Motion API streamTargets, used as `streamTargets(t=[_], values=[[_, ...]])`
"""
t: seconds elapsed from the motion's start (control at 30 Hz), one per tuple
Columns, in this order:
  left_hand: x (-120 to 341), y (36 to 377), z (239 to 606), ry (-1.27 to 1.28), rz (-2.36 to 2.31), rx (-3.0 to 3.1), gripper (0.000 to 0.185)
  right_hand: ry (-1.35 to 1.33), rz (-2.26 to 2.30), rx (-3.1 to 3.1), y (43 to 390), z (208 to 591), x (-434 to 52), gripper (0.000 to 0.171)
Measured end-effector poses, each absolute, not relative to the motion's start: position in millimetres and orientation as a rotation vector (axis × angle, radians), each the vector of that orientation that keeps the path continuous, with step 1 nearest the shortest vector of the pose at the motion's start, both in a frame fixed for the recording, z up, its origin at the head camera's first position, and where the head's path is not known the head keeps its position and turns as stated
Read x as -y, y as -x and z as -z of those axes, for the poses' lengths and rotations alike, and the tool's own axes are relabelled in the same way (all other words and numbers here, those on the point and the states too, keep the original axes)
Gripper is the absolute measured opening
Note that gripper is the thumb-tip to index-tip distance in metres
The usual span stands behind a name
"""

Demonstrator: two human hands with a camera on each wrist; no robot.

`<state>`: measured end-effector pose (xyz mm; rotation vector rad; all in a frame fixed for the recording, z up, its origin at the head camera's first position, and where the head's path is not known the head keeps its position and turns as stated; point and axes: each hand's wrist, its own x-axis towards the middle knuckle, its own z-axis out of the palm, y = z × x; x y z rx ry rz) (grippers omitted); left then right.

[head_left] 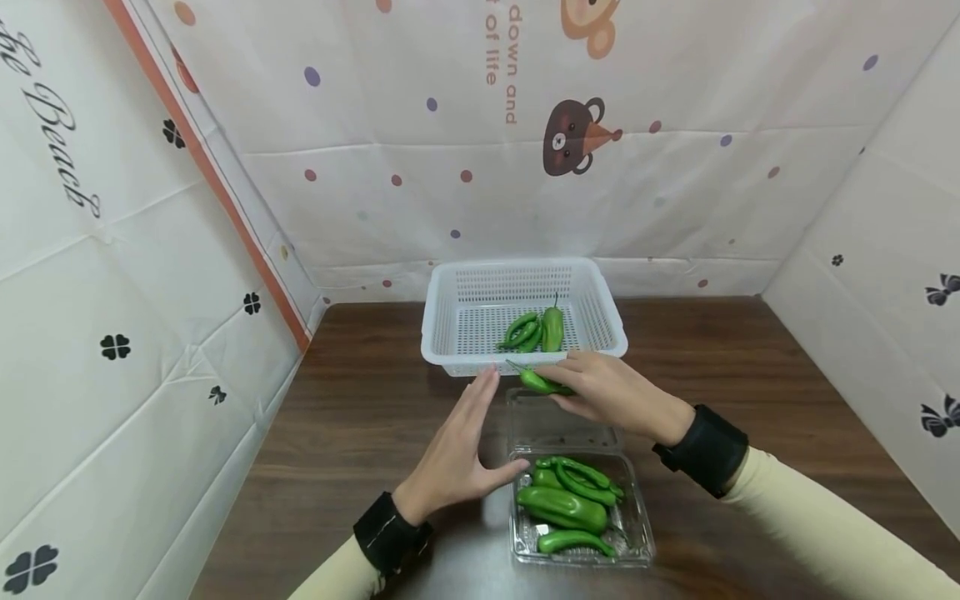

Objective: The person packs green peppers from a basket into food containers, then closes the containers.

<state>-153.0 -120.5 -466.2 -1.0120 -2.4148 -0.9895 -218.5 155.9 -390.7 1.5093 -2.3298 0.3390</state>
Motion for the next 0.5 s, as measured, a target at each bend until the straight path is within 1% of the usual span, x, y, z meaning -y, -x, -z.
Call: streamTargets(t=[0.2,0.27,0.5], values=[[119.8,141.4,470.5,1.057,1.017,2.441,0.115,-1.489,-0.375,2.327,203.4,398.6,-162.4,0.042],[120.4,137.5,472.0,1.08,1.023,2.447,0.116,-1.487,-0.388,2.323,198.2,400.9,-163.4,0.044],[123.4,126.3,478.3,1.129,1.063,2.525,0.117,-1.48,-0.416,2.323,178.9,407.1,-165.1,0.057]])
